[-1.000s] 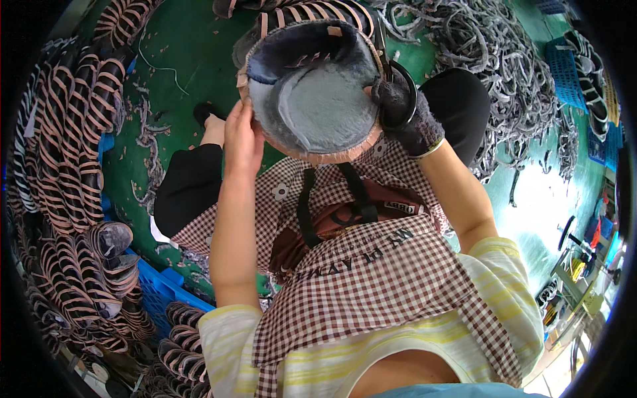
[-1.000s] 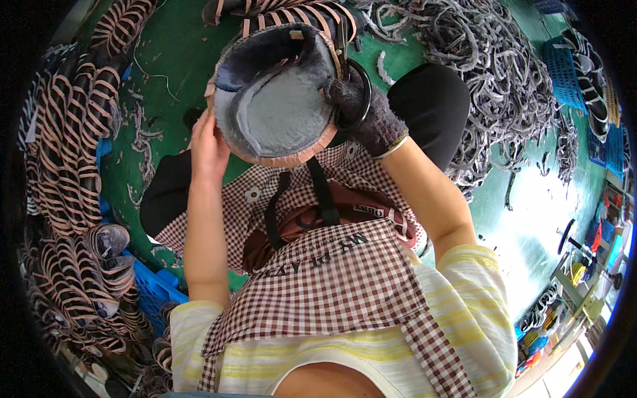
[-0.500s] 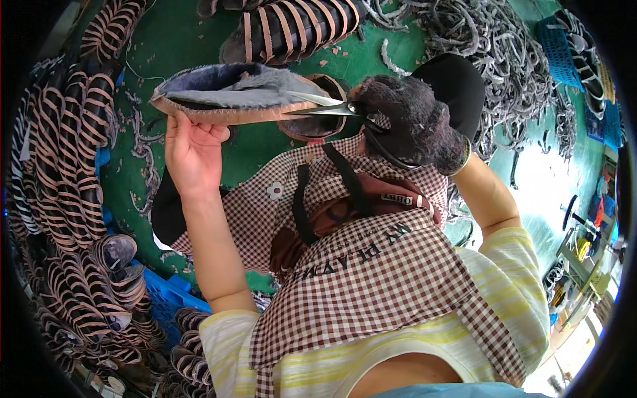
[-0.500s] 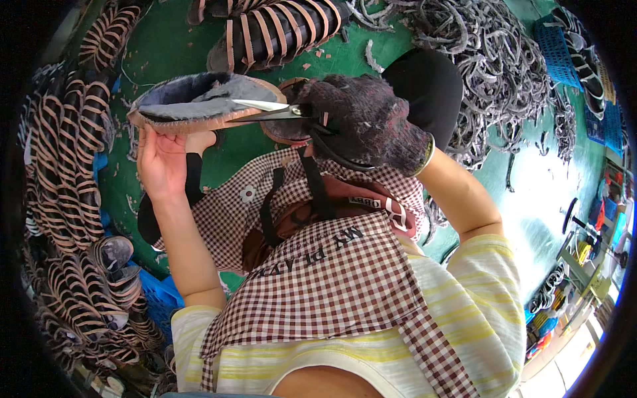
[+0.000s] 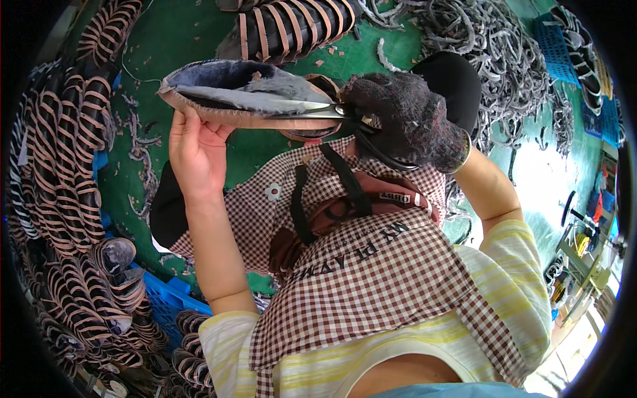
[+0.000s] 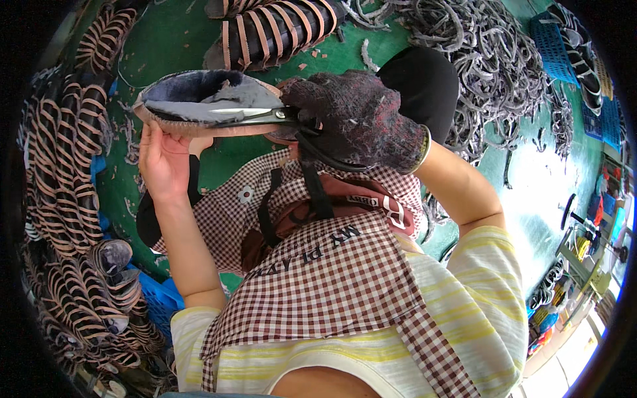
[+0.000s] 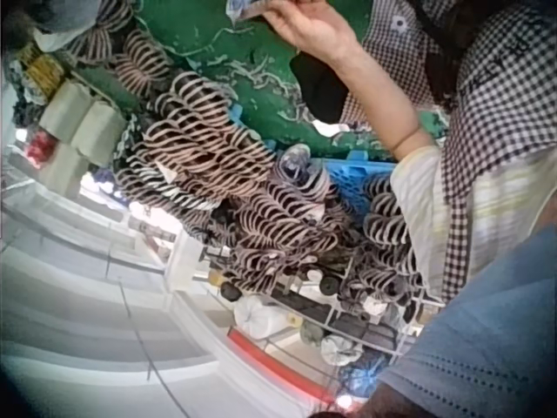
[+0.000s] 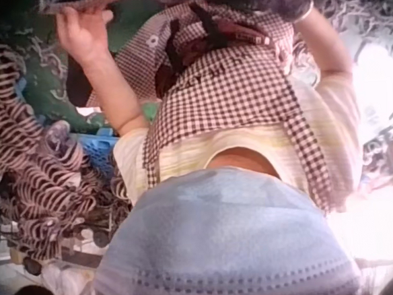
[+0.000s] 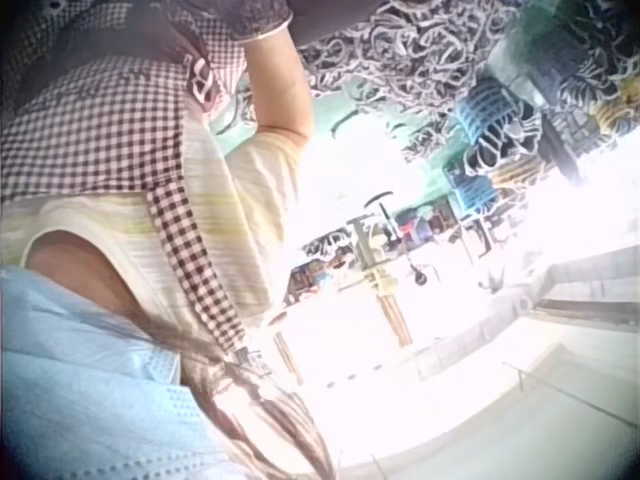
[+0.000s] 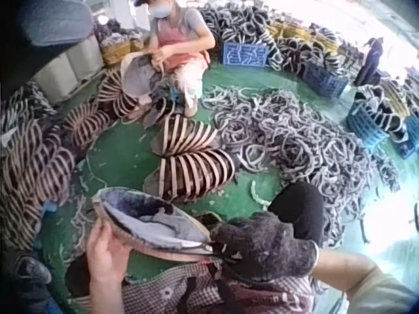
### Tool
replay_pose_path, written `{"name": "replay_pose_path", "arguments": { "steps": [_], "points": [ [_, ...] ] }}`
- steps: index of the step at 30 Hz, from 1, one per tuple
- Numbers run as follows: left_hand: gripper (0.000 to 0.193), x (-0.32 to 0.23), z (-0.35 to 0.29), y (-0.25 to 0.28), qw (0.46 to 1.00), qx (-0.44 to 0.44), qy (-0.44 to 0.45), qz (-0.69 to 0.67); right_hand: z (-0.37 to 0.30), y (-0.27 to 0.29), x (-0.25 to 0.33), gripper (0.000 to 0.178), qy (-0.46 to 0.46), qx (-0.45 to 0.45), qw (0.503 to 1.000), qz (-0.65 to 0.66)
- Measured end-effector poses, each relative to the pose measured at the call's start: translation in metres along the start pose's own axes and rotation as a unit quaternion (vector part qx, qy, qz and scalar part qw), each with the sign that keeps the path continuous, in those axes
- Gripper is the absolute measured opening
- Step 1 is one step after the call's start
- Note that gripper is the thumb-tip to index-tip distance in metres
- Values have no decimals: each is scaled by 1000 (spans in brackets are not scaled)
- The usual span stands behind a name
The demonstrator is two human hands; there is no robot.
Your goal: The person trims excess material from the edges of slipper soles using scissors and sets them aside.
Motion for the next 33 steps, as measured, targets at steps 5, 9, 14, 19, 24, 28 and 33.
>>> {"name": "replay_pose_path", "arguments": {
  "steps": [5,9,14,19,24,28,33],
  "points": [
    [28,1,-3,-1,999,-2,11,39,1,4,2,48,-27,17,999,-10],
    [25,11,-8,-26,998,18,27,61,5,4,8,46,7,-13,998,-53],
    [23,9,-11,-22,994,6,33,100,3,1,3,47,-32,3,999,-28],
    [21,12,-16,-41,993,16,24,113,11,4,20,50,-3,-23,999,-49],
    [18,12,-21,-30,978,39,2,205,9,3,13,54,-8,-30,999,23],
    [17,7,-25,-50,953,93,-38,285,20,7,34,57,-2,-12,1000,17],
    [18,10,-28,-55,966,90,-9,241,20,4,27,52,-34,22,999,27]
  ]
}}
Point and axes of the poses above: each hand's wrist, its own z-axis towards the middle knuckle, its own y-axis out of the back of the hand, x = y × z, the point moved 8 cm from there along z, towards the middle knuckle, and after that the axes turned 9 degrees about -y, right-handed, at the moved point
